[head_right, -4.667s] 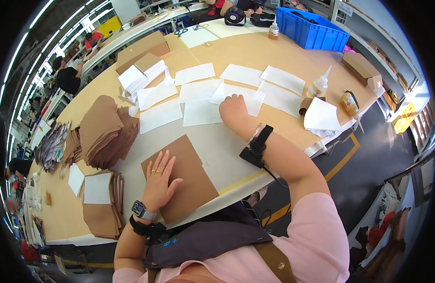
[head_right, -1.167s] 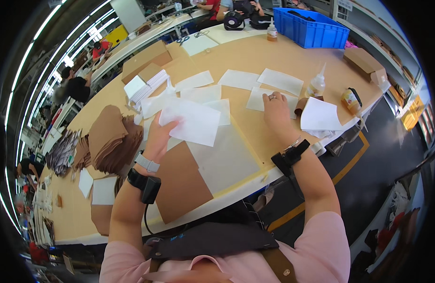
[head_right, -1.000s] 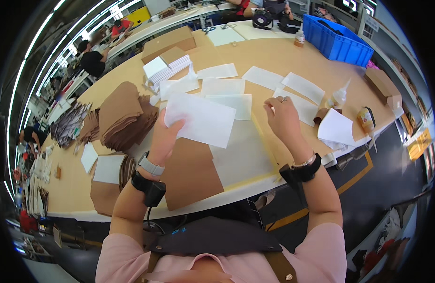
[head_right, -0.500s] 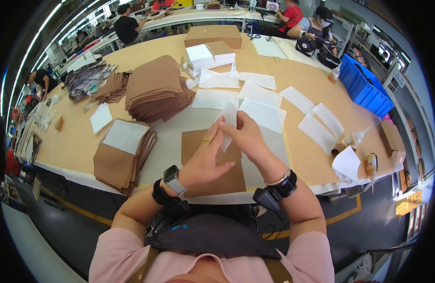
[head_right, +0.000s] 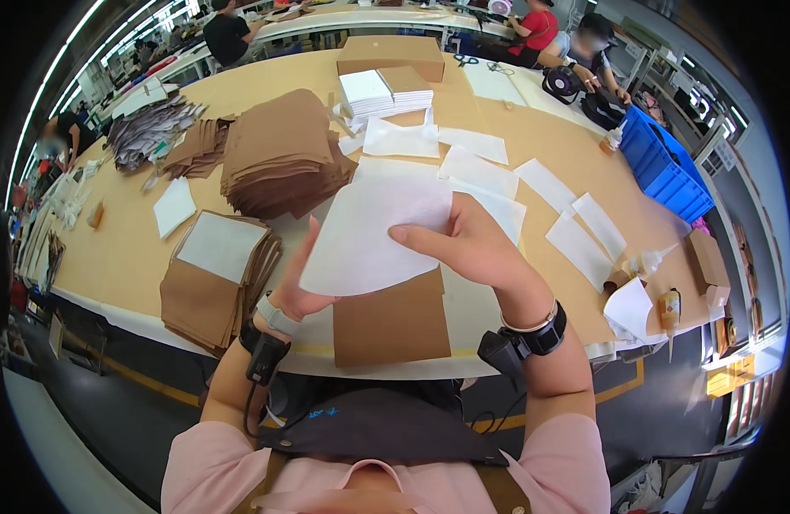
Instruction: Placing white protective sheets inside brown leather components of a bag.
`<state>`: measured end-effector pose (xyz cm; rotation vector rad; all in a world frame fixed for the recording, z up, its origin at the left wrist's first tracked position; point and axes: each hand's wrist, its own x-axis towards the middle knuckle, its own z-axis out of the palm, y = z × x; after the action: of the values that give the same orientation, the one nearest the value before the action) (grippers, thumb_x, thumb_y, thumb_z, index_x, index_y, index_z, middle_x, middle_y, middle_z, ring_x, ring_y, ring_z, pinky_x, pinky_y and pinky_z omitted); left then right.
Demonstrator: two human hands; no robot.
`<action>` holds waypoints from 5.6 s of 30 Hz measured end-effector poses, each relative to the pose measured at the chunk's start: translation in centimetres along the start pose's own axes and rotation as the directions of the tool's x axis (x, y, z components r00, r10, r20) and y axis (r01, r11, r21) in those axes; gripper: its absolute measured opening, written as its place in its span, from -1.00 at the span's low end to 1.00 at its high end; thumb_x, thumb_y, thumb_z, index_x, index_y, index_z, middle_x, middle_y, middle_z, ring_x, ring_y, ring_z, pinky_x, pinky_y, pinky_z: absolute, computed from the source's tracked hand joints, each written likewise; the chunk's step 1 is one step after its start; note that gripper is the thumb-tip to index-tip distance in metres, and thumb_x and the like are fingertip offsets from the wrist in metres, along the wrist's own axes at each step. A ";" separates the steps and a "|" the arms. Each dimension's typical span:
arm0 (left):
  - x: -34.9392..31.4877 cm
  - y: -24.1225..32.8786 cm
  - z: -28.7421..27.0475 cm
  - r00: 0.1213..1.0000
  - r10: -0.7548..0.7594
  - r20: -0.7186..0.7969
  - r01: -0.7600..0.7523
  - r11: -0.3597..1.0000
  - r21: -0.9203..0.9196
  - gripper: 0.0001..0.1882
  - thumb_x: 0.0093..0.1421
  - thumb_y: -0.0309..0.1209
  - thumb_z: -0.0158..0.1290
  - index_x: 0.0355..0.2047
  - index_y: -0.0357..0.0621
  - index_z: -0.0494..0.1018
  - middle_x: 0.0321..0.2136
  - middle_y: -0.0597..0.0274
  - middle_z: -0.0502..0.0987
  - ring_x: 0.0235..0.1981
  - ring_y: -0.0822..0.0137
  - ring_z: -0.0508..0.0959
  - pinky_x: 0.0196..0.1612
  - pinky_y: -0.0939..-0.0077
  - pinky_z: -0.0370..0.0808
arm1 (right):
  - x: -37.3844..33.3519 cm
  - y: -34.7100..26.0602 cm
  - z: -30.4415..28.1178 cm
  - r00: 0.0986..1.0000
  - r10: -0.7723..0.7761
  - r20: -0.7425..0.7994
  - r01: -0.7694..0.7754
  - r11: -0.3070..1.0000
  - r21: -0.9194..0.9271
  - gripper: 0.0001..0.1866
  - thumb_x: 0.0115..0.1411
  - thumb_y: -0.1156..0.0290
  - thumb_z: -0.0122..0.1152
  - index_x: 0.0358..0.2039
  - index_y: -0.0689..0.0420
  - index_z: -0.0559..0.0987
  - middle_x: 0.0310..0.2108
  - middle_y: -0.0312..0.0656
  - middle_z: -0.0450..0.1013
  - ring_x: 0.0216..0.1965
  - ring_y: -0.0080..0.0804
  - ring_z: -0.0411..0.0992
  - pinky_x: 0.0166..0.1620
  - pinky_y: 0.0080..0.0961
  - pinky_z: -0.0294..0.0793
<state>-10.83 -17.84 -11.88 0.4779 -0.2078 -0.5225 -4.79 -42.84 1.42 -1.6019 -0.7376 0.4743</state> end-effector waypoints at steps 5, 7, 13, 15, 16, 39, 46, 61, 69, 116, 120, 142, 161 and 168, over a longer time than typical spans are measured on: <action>-0.7 0.7 -1.1 0.939 0.285 -0.190 -0.186 0.890 0.416 -0.48 0.45 -0.14 -0.02 0.25 -0.24 0.34 0.16 0.17 0.48 0.14 0.37 0.50 0.17 0.41 0.47 | 0.6 5.8 -3.2 0.968 0.202 -0.147 -0.193 0.978 0.076 -0.58 0.25 0.32 0.37 0.05 0.27 0.58 -0.05 -0.17 0.60 -0.06 -0.49 0.53 0.03 -0.48 0.49; -0.6 1.0 -0.3 0.942 0.250 -0.224 -0.141 0.900 0.412 -0.55 0.43 -0.23 0.02 0.20 -0.24 0.38 0.09 0.23 0.52 0.07 0.42 0.53 0.12 0.49 0.48 | 0.7 8.3 -3.5 0.932 0.315 -0.179 -0.299 0.948 0.114 -0.59 0.25 0.33 0.36 0.04 0.27 0.59 -0.06 -0.17 0.60 -0.07 -0.48 0.53 0.02 -0.48 0.50; 0.5 0.7 -0.2 0.841 0.307 -0.445 0.107 0.713 0.693 -0.71 0.33 -0.41 0.16 0.02 -0.23 0.51 -0.16 0.38 0.60 -0.15 0.57 0.53 -0.06 0.63 0.46 | 1.0 11.1 -3.3 0.885 0.444 -0.141 -0.437 0.896 0.080 -0.61 0.25 0.32 0.38 0.02 0.25 0.61 -0.09 -0.20 0.60 -0.08 -0.49 0.53 0.01 -0.49 0.50; 0.5 0.6 -1.0 0.825 0.331 -0.458 0.067 0.747 0.662 -0.74 0.30 -0.44 0.19 -0.02 -0.22 0.53 -0.21 0.40 0.61 -0.20 0.60 0.52 -0.09 0.64 0.44 | 1.0 11.3 -3.5 0.904 0.416 -0.097 -0.409 0.908 0.091 -0.62 0.25 0.32 0.38 0.02 0.24 0.61 -0.09 -0.22 0.60 -0.09 -0.50 0.53 0.00 -0.50 0.50; 0.3 0.5 -1.8 0.825 0.359 -0.437 0.032 0.742 0.670 -0.76 0.29 -0.47 0.20 -0.05 -0.22 0.54 -0.21 0.40 0.60 -0.20 0.59 0.52 -0.09 0.64 0.44 | 1.0 11.5 -3.6 0.924 0.377 -0.062 -0.371 0.924 0.096 -0.62 0.25 0.33 0.38 0.02 0.23 0.61 -0.10 -0.24 0.61 -0.10 -0.51 0.53 0.00 -0.50 0.50; -0.4 0.3 -0.9 0.728 0.564 -0.390 0.221 0.346 0.912 -0.70 0.23 -0.36 0.26 -0.09 -0.27 0.58 -0.19 0.24 0.64 -0.19 0.43 0.60 -0.04 0.54 0.50 | 0.3 13.8 -3.5 0.878 0.239 -0.415 -0.254 0.967 0.020 -0.76 0.33 0.42 0.27 -0.03 0.22 0.59 -0.38 -0.42 0.51 -0.41 -0.79 0.38 -0.33 -0.76 0.34; 1.1 -3.6 -0.7 0.943 0.334 0.002 0.125 -0.359 0.925 -0.39 0.24 -0.06 0.21 0.22 -0.06 0.43 0.28 -0.01 0.36 0.32 -0.02 0.30 0.35 0.04 0.23 | 0.8 14.5 -8.1 0.755 0.186 -0.629 0.074 0.929 0.364 -0.66 0.36 0.42 0.24 0.08 0.31 0.52 -0.07 -0.22 0.57 -0.06 -0.57 0.52 0.03 -0.60 0.49; 2.0 -5.1 -0.2 1.000 -0.003 0.012 -0.011 -0.625 0.781 -0.16 0.24 0.23 0.06 0.40 0.08 0.23 0.46 -0.03 0.06 0.49 -0.02 0.00 0.47 -0.16 -0.11 | 1.0 13.9 -6.0 0.823 0.260 -0.506 -0.028 0.907 0.421 -0.65 0.32 0.39 0.30 0.05 0.26 0.55 -0.17 -0.29 0.58 -0.19 -0.63 0.53 -0.13 -0.67 0.51; 1.8 -4.8 -0.6 0.999 0.027 0.032 -0.009 -0.604 0.797 -0.18 0.28 0.13 0.08 0.40 -0.04 0.20 0.44 -0.06 0.09 0.48 -0.06 0.02 0.48 -0.06 -0.06 | 1.1 15.7 -6.3 0.867 0.302 -0.396 -0.175 0.929 0.326 -0.71 0.30 0.35 0.32 -0.03 0.21 0.59 -0.34 -0.41 0.49 -0.36 -0.72 0.41 -0.29 -0.73 0.38; -1.2 0.0 -3.9 0.753 0.657 -0.041 0.332 -0.326 0.885 -0.78 0.17 -0.47 0.22 -0.16 -0.18 0.60 -0.12 0.09 0.55 -0.05 0.04 0.49 0.03 0.26 0.42 | 0.9 15.8 -3.1 0.844 0.526 -0.106 -0.498 0.842 0.208 -0.58 0.32 0.38 0.26 0.11 0.35 0.53 -0.26 -0.26 0.59 -0.32 -0.68 0.48 -0.22 -0.66 0.48; -1.1 0.0 -3.8 0.767 0.641 -0.030 0.322 -0.344 0.882 -0.74 0.16 -0.48 0.22 -0.12 -0.14 0.61 -0.13 0.10 0.55 -0.06 0.04 0.49 0.02 0.25 0.43 | 0.9 15.9 -3.2 0.839 0.535 -0.103 -0.512 0.839 0.186 -0.60 0.32 0.37 0.25 0.10 0.34 0.54 -0.28 -0.28 0.59 -0.35 -0.70 0.46 -0.27 -0.68 0.46; -0.9 -0.4 -3.7 0.790 0.613 -0.005 0.352 -0.447 0.822 -0.76 0.15 -0.46 0.26 -0.14 -0.04 0.67 -0.08 0.15 0.53 -0.07 0.11 0.50 -0.10 0.33 0.47 | 1.0 14.7 -3.8 0.804 0.581 -0.126 -0.593 0.798 -0.110 -0.69 0.32 0.30 0.23 -0.11 0.32 0.60 -0.50 -0.34 0.49 -0.50 -0.68 0.37 -0.40 -0.64 0.40; -0.7 -0.2 -2.7 0.789 0.612 -0.046 0.394 -0.448 0.803 -0.77 0.16 -0.48 0.25 -0.14 -0.10 0.67 -0.08 0.13 0.54 -0.07 0.12 0.51 -0.06 0.33 0.46 | 1.0 13.7 -3.4 0.735 0.596 -0.323 -0.652 0.752 -0.096 -0.68 0.36 0.26 0.20 -0.38 0.30 0.56 -0.60 -0.21 0.52 -0.60 -0.55 0.50 -0.50 -0.56 0.49; -0.5 -0.2 -2.3 0.791 0.609 -0.056 0.393 -0.436 0.810 -0.77 0.16 -0.49 0.25 -0.14 -0.15 0.65 -0.09 0.10 0.53 -0.07 0.09 0.51 -0.04 0.32 0.44 | 0.7 15.3 -3.1 0.841 0.394 -0.371 -0.521 0.774 -0.360 -0.69 0.33 0.30 0.21 -0.47 0.27 0.53 -0.72 -0.26 0.42 -0.70 -0.58 0.36 -0.56 -0.55 0.31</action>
<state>-10.66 -16.80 -13.96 2.5483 -0.0232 0.4238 0.77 -45.30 -12.97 -2.2574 -0.2265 0.4338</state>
